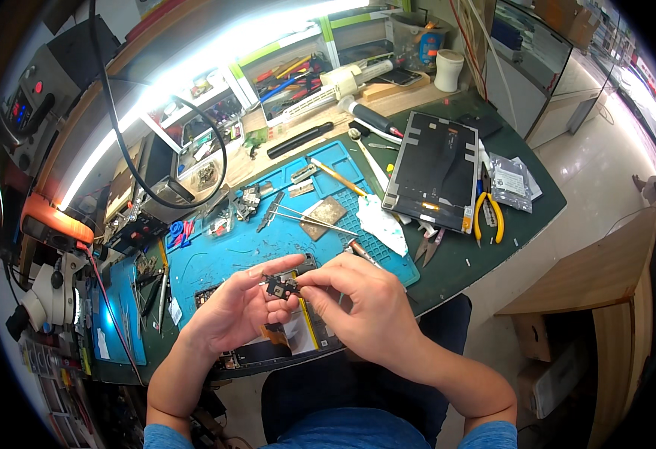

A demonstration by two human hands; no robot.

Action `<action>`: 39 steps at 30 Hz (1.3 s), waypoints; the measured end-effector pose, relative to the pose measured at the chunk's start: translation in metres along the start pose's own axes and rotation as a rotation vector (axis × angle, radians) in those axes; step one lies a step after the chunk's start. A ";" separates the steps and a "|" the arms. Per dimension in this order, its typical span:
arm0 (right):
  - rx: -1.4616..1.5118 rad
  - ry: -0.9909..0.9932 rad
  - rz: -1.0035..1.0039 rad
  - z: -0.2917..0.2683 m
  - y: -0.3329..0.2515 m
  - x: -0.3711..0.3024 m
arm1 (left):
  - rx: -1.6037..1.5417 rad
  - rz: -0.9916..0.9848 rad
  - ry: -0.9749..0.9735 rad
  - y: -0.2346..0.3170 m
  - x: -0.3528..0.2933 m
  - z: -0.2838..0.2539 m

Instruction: The person works on a disassembled mobile device, using a screwdriver to remove and install small components and screws. They handle a battery and various small parts on a cluttered workbench.

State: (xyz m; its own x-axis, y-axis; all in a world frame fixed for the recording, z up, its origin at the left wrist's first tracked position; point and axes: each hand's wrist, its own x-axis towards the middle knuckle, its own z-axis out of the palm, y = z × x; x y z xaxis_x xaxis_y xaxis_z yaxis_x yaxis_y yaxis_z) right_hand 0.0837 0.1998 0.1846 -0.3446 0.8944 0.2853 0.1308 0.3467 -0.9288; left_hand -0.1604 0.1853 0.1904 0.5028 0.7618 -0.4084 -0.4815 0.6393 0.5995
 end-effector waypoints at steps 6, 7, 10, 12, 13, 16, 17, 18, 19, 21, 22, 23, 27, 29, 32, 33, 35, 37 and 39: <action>-0.015 -0.001 -0.004 -0.001 0.000 0.000 | -0.021 -0.012 0.023 0.000 0.000 0.004; -0.012 -0.001 -0.005 -0.001 0.000 0.000 | -0.020 -0.014 0.021 0.000 0.000 0.004; -0.019 -0.002 -0.002 -0.001 -0.001 0.000 | -0.031 -0.027 -0.013 0.002 -0.001 0.002; -0.019 -0.002 -0.004 -0.001 -0.001 0.000 | -0.038 -0.027 -0.021 0.002 -0.002 0.001; -0.020 -0.002 -0.004 -0.001 -0.001 0.000 | -0.039 -0.022 -0.014 0.002 -0.001 0.001; -0.025 -0.004 0.001 -0.001 -0.002 0.001 | 0.004 -0.005 0.080 0.001 -0.001 0.013; -0.029 -0.006 0.003 -0.001 -0.002 0.001 | 0.025 0.001 0.124 0.001 -0.001 0.017; -0.033 -0.008 0.004 -0.002 -0.002 0.002 | 0.023 0.002 0.119 0.001 -0.001 0.016; -0.036 -0.010 0.004 -0.002 -0.002 0.002 | 0.021 0.004 0.114 0.001 -0.001 0.015; -0.036 -0.014 0.008 -0.002 -0.002 0.002 | 0.018 0.007 0.104 0.001 -0.001 0.014; -0.036 -0.016 0.009 -0.002 -0.002 0.002 | 0.017 0.009 0.099 0.001 -0.001 0.014; -0.033 -0.015 0.007 -0.002 -0.002 0.002 | 0.016 0.011 0.095 0.001 -0.001 0.013; -0.029 -0.007 -0.011 -0.002 -0.002 0.002 | -0.039 0.015 0.006 -0.001 0.000 0.003; -0.030 -0.002 -0.019 -0.002 -0.001 0.002 | -0.028 0.013 0.008 -0.001 0.000 0.003; -0.027 -0.002 -0.022 -0.002 -0.002 0.001 | -0.005 0.011 0.022 -0.001 0.000 0.004; -0.027 -0.005 -0.022 -0.003 -0.002 0.001 | 0.003 0.006 0.016 -0.001 0.000 0.005; -0.032 -0.007 -0.029 -0.004 -0.003 0.001 | 0.019 -0.004 0.002 0.002 -0.001 0.006; -0.043 -0.008 -0.043 -0.005 -0.003 0.000 | 0.039 0.001 0.012 0.003 -0.003 0.009; -0.039 -0.009 -0.036 -0.005 -0.002 0.000 | 0.045 0.007 0.010 0.003 -0.003 0.010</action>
State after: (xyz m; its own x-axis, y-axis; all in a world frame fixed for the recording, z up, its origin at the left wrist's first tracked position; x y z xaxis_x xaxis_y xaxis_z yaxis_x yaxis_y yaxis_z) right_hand 0.0880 0.2008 0.1877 -0.3576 0.8787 0.3161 0.1540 0.3894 -0.9081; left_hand -0.1560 0.1839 0.1998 0.4925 0.7675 -0.4104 -0.4525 0.6286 0.6326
